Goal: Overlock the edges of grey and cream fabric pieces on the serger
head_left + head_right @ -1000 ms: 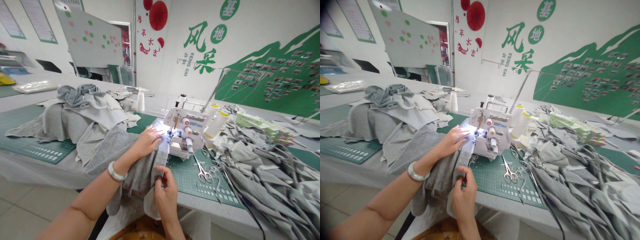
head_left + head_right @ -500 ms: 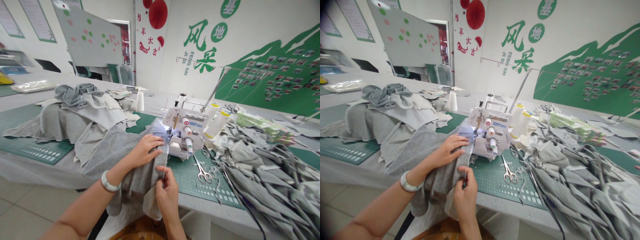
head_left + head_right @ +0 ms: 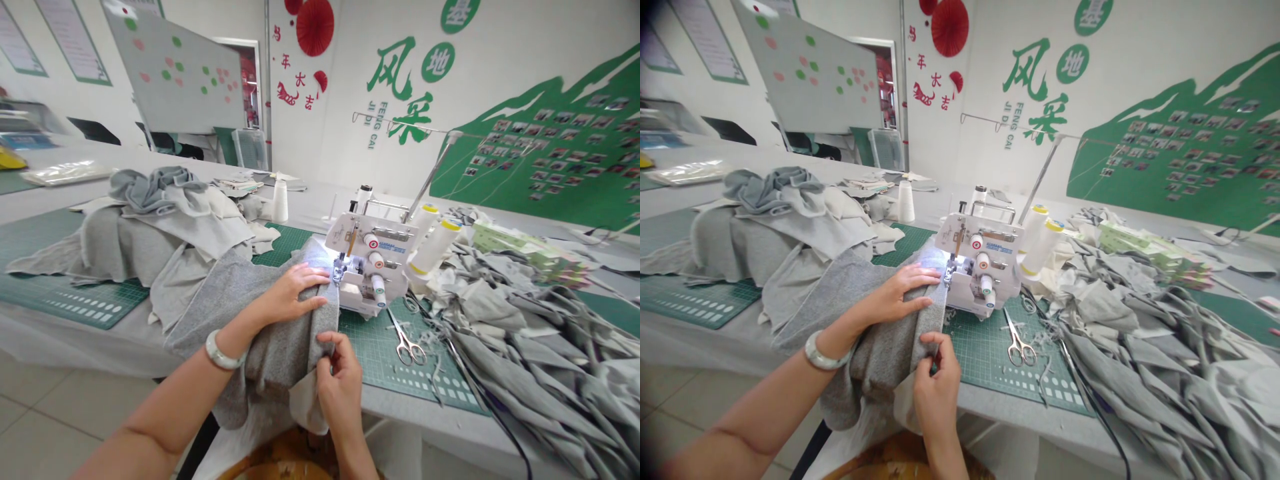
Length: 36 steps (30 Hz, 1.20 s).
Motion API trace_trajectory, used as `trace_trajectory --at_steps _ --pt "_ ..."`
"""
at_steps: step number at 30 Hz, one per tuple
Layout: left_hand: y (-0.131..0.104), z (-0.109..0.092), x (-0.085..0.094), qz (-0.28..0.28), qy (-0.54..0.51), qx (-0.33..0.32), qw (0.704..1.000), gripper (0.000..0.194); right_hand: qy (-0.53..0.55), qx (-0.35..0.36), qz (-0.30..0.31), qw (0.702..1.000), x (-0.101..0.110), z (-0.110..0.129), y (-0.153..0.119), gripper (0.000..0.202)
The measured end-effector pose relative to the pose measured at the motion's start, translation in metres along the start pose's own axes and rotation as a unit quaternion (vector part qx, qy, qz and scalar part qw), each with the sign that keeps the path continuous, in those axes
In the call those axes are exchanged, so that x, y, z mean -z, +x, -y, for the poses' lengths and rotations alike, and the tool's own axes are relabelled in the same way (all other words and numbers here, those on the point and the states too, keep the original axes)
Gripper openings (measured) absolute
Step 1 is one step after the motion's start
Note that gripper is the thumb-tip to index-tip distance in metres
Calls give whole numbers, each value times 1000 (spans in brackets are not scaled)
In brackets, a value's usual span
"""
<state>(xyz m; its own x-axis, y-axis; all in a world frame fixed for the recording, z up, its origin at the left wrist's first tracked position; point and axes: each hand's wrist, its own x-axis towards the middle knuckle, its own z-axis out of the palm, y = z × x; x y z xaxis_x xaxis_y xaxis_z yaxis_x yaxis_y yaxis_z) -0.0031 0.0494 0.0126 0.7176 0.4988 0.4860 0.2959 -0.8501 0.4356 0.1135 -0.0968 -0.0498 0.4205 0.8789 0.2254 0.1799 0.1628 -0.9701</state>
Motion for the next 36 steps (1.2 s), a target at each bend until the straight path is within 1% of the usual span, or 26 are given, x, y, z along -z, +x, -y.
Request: trace_trajectory --at_steps 5,14,19,21,22,24,26,27,28,29,31,32,34,36 --pt "4 4 1 0 1 2 1000 35 -1 8 9 1000 1 2 0 27" --pt "10 13 0 0 3 9 1000 32 -32 3 36 999 0 1 1 28" --pt "15 19 1 11 -10 13 1000 32 -48 8 50 998 -1 5 1 30" --pt "14 18 0 2 -8 17 1000 32 -48 3 59 997 -2 6 1 31" --pt "11 15 0 -16 0 24 1000 32 -48 1 60 997 -2 6 2 31" --pt "-2 7 -1 -78 24 52 995 32 -47 0 61 997 -2 7 3 31" --pt "-22 -3 -1 -142 44 93 984 35 -47 1 63 997 -2 7 3 32" --pt "-33 -7 0 -158 48 116 979 39 -46 2 65 997 -1 7 4 32" --pt "-45 -11 0 -156 44 140 977 44 -46 1 67 997 -1 7 4 32" --pt "-56 -12 1 -140 31 163 976 48 -47 1 69 996 0 8 4 32" --pt "-74 -10 6 -101 -17 203 974 48 -53 0 72 996 1 8 4 33" --pt "-79 -6 9 -92 -40 219 971 45 -57 0 73 996 1 8 4 33" --pt "-82 4 17 -107 -54 241 963 37 -63 0 72 995 1 8 5 33" --pt "-76 16 27 -147 -14 240 959 26 -64 -1 72 995 0 8 6 33"
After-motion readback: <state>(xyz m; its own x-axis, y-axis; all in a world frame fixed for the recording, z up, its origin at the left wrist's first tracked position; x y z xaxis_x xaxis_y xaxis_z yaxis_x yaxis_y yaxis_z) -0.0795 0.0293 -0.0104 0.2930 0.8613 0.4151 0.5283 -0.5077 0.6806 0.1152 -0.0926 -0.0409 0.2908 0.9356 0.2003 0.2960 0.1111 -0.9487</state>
